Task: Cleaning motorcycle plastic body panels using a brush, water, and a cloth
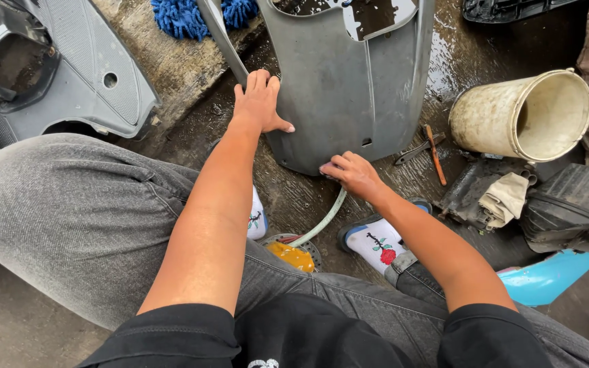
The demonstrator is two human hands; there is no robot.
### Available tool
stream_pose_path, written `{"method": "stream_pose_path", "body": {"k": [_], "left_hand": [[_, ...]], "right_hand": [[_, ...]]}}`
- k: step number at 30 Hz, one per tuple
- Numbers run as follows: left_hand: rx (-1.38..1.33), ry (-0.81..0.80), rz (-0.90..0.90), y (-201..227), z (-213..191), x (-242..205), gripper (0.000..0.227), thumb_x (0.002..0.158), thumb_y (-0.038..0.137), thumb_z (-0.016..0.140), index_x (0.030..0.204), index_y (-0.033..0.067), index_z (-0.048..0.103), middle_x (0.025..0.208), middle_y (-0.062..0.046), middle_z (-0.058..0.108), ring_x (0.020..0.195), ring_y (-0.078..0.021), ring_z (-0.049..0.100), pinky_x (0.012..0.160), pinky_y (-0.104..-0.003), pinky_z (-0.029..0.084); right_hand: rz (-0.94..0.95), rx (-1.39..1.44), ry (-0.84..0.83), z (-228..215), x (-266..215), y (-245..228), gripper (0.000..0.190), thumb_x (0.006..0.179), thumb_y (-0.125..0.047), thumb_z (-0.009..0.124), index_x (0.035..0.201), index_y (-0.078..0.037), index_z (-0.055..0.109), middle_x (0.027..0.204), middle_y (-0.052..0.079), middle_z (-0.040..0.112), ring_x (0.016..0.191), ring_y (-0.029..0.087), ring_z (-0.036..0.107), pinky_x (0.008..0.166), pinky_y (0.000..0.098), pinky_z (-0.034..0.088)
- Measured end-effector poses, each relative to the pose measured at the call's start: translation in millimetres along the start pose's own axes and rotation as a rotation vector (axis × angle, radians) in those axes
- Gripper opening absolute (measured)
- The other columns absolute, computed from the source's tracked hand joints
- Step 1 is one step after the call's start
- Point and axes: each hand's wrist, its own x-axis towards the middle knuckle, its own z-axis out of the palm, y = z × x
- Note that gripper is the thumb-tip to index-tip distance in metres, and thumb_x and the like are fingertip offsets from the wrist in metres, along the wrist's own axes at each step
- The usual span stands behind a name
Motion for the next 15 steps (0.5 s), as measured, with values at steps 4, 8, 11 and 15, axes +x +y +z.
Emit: {"method": "stream_pose_path", "body": {"k": [4, 8, 11, 15], "left_hand": [[0.005, 0.008, -0.012, 0, 1, -1, 0.102, 0.068, 0.067, 0.085, 0.139, 0.0103, 0.037, 0.152, -0.007, 0.026, 0.149, -0.0259, 0.013, 0.117, -0.058, 0.025], [-0.003, 0.008, -0.019, 2, 1, -1, 0.103, 0.069, 0.065, 0.085, 0.14, 0.0089, 0.037, 0.153, -0.009, 0.026, 0.15, -0.0273, 0.014, 0.118, -0.059, 0.025], [0.011, -0.008, -0.024, 5, -1, -4, 0.104, 0.07, 0.066, 0.085, 0.142, 0.0085, 0.035, 0.154, -0.009, 0.025, 0.15, -0.0271, 0.013, 0.117, -0.058, 0.026], [0.015, -0.008, -0.028, 6, -3, -4, 0.106, 0.07, 0.065, 0.084, 0.144, 0.008, 0.034, 0.155, -0.009, 0.024, 0.151, -0.0267, 0.011, 0.118, -0.057, 0.025]], "right_hand": [[-0.008, -0.031, -0.009, -2, -10, 2, 0.015, 0.102, -0.021, 0.055, 0.104, -0.022, 0.07, 0.091, 0.003, 0.055, 0.073, 0.024, 0.052, 0.065, 0.0357, 0.047], [-0.045, -0.117, 0.029, 16, -11, -2, 0.023, 0.109, -0.024, 0.047, 0.101, -0.021, 0.068, 0.087, 0.003, 0.054, 0.072, 0.023, 0.052, 0.063, 0.0323, 0.046], [-0.065, -0.105, 0.048, 24, -2, -11, 0.023, 0.109, -0.027, 0.048, 0.101, -0.021, 0.068, 0.086, 0.002, 0.054, 0.072, 0.022, 0.053, 0.063, 0.0315, 0.047], [-0.077, -0.067, 0.081, 33, 19, -23, 0.021, 0.109, -0.024, 0.05, 0.101, -0.02, 0.068, 0.086, 0.002, 0.053, 0.07, 0.023, 0.051, 0.062, 0.0317, 0.047]]}}
